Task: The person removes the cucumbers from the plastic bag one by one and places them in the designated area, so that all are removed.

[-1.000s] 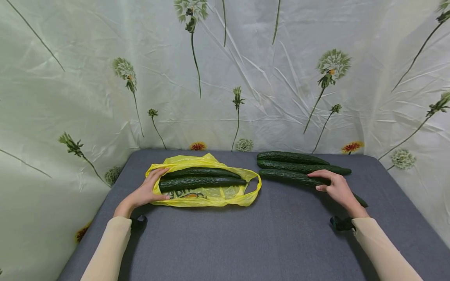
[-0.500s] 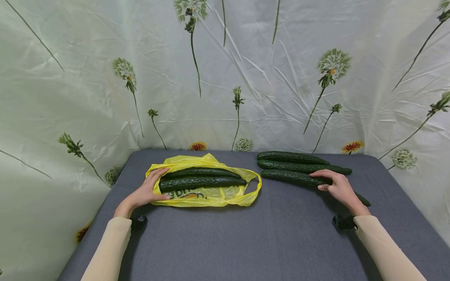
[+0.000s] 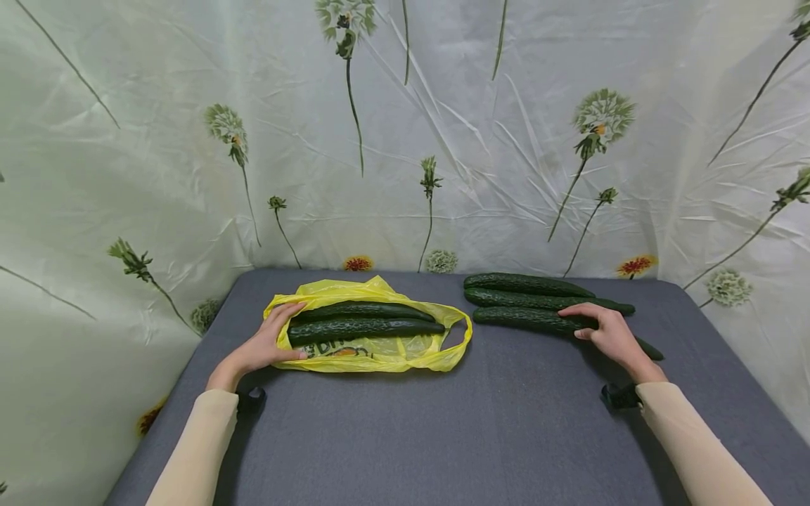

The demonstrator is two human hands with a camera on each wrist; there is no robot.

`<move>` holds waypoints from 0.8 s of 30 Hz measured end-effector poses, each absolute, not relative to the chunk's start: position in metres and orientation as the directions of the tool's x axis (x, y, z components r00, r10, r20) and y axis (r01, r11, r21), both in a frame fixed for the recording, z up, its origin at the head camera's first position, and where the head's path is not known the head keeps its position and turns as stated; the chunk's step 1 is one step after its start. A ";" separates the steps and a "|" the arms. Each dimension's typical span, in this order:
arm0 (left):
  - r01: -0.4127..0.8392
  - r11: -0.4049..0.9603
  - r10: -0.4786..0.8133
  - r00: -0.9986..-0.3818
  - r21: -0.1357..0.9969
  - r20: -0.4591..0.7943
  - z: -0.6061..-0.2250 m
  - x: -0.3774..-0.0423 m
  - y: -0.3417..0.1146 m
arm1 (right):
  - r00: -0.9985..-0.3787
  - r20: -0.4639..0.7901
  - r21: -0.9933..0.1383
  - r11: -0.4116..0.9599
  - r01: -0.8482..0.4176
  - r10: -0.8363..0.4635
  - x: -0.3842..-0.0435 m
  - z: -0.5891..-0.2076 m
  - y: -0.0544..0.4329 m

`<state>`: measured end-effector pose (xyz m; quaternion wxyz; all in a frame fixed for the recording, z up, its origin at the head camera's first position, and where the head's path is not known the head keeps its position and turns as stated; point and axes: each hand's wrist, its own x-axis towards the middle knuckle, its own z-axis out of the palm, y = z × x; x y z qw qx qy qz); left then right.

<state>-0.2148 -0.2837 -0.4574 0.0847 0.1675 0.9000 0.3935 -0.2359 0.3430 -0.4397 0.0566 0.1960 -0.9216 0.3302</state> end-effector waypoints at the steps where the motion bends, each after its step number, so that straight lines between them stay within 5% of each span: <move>1: 0.235 0.633 0.369 -0.929 0.737 -0.021 -0.458 -0.215 -0.284 | -0.917 0.234 -0.587 0.705 -0.398 -0.323 -0.237 -0.440 0.343; 24: 0.236 0.638 0.368 -0.930 0.733 -0.021 -0.452 -0.212 -0.281 | -0.933 0.220 -0.569 0.740 -0.360 -0.285 -0.241 -0.445 0.346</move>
